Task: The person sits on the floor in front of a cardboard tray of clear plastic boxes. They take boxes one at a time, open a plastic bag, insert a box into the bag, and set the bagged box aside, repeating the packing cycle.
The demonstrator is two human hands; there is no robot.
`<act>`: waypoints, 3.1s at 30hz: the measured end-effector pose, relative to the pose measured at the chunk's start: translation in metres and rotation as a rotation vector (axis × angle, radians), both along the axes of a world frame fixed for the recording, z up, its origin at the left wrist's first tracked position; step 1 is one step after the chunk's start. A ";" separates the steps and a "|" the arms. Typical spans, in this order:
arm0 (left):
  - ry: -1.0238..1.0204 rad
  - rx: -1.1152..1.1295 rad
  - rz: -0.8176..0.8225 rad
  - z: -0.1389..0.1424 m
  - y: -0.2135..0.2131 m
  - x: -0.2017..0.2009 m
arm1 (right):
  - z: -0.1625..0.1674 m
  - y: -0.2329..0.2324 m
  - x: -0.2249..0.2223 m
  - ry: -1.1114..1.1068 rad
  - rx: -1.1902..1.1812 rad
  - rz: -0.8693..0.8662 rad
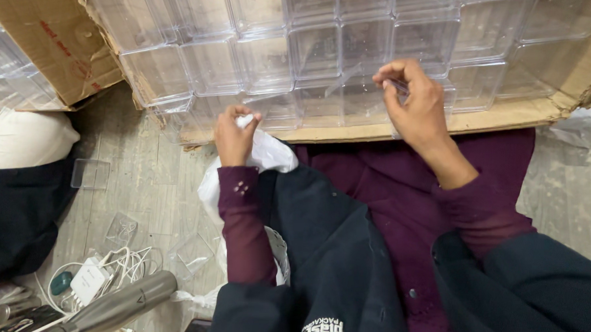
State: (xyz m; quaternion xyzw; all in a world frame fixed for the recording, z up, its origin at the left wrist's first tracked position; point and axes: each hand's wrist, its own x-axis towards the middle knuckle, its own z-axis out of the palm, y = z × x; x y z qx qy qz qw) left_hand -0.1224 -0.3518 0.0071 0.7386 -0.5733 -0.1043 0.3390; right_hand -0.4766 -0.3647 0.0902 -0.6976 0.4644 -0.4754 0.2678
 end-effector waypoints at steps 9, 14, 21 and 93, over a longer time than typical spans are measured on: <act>0.200 0.148 -0.263 0.081 0.040 0.016 | -0.007 -0.007 -0.017 -0.218 0.119 0.016; 0.010 0.233 -0.149 0.135 0.096 0.075 | -0.028 -0.007 -0.018 -0.342 0.256 0.147; -0.113 0.555 -0.091 0.181 0.142 0.089 | -0.064 0.021 0.075 -0.455 0.513 0.314; 0.372 0.395 -0.579 -0.041 -0.025 -0.210 | -0.113 0.050 -0.102 0.210 0.020 -0.268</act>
